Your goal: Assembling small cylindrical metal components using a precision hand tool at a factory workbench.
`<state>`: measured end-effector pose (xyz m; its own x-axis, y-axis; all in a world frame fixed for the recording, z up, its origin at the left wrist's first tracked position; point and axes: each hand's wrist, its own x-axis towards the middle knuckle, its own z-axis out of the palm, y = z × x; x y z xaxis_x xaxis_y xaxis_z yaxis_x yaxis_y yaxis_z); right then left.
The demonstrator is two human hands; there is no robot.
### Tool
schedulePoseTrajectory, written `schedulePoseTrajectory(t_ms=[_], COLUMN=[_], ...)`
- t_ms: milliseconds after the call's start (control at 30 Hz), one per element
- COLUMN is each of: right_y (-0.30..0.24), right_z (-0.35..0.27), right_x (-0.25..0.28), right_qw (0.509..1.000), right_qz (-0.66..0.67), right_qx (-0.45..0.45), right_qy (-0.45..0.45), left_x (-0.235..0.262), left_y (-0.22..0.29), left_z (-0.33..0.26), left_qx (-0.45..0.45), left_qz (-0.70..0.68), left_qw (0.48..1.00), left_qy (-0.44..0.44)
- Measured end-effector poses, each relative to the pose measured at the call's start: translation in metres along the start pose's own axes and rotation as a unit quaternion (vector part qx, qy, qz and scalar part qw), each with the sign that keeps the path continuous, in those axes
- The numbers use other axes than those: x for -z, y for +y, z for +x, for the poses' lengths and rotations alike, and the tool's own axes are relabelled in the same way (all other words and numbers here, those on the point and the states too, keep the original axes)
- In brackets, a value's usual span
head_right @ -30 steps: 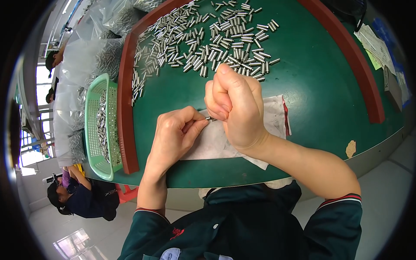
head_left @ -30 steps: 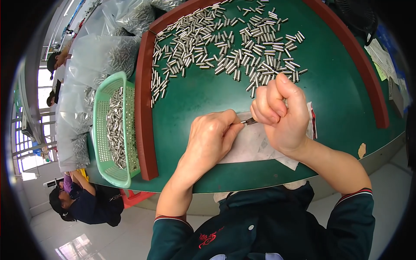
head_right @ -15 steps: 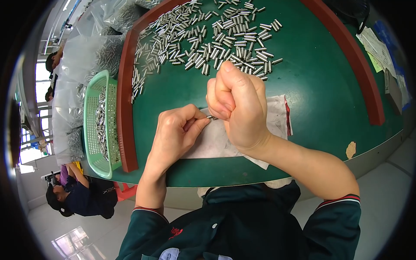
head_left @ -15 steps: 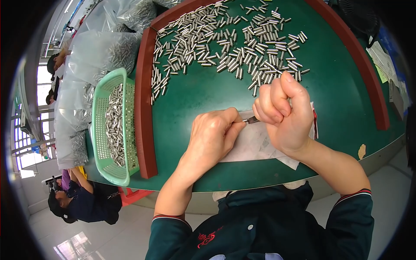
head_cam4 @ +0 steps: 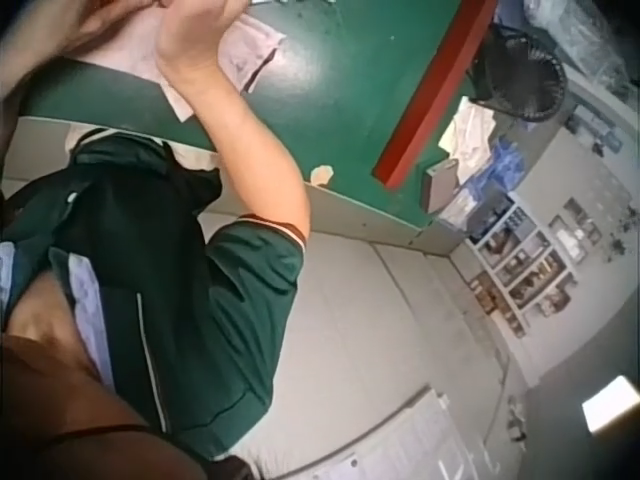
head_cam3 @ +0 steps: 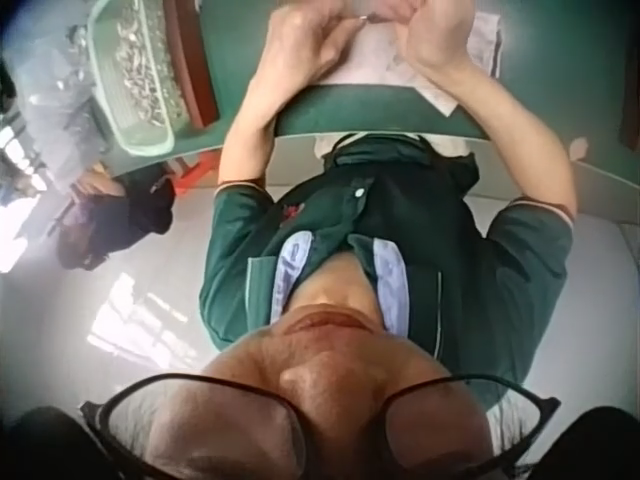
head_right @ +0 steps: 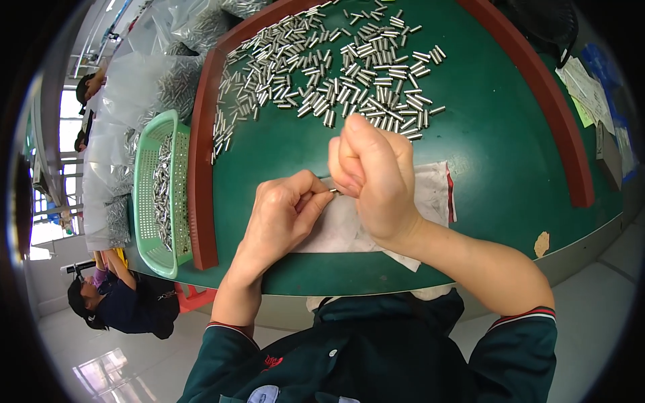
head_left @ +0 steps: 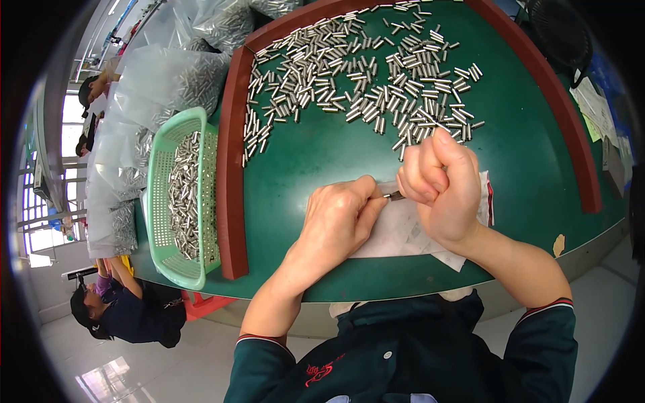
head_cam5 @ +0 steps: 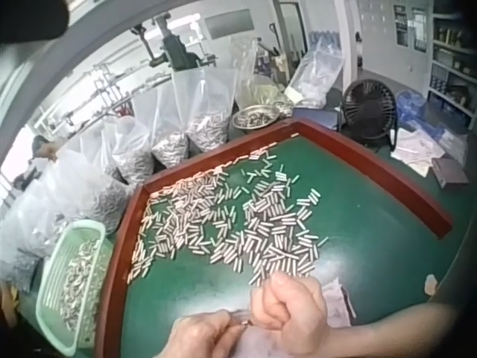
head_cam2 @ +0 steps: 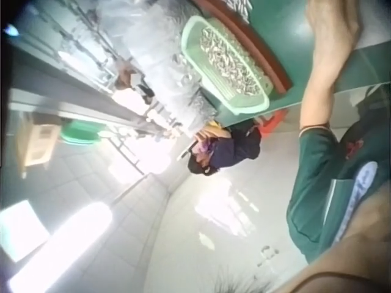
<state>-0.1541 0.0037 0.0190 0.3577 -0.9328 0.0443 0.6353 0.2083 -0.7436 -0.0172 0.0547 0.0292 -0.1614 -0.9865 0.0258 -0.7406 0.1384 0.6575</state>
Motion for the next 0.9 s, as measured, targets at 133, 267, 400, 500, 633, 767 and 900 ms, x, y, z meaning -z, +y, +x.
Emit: schedulePoseTrajectory(t_ms=[133,267,400,500,633,767,900], right_y=[-0.003,-0.004,-0.005,-0.006,-0.006,-0.004,-0.006], right_z=[0.000,0.000,0.000,0.000,0.000,0.000,0.000], right_x=[0.005,0.003,0.004,0.004,0.006,0.006,0.004], right_qw=[0.999,0.999,0.999,0.999,0.999,0.999,0.999], right_qz=[0.036,0.032,0.033,0.034,0.035,0.034,0.036], right_qx=[-0.012,-0.020,-0.022,-0.025,-0.026,-0.024,-0.027], right_qy=[-0.005,-0.005,-0.011,-0.008,-0.005,-0.011,-0.005], left_x=[0.010,0.019,0.018,0.020,0.024,0.021,0.022], left_y=[-0.010,-0.028,-0.031,-0.032,-0.042,-0.046,-0.055], left_z=[0.008,0.011,0.013,0.016,0.019,0.037,0.051], left_qx=[0.075,0.147,0.144,0.169,0.150,0.110,0.046], left_qz=[-0.255,-0.598,-0.665,-0.676,-0.659,-0.232,0.077], left_qw=[0.964,0.785,0.730,0.715,0.736,0.945,0.975], left_qy=[-0.001,-0.069,-0.061,-0.057,0.040,0.202,0.202])
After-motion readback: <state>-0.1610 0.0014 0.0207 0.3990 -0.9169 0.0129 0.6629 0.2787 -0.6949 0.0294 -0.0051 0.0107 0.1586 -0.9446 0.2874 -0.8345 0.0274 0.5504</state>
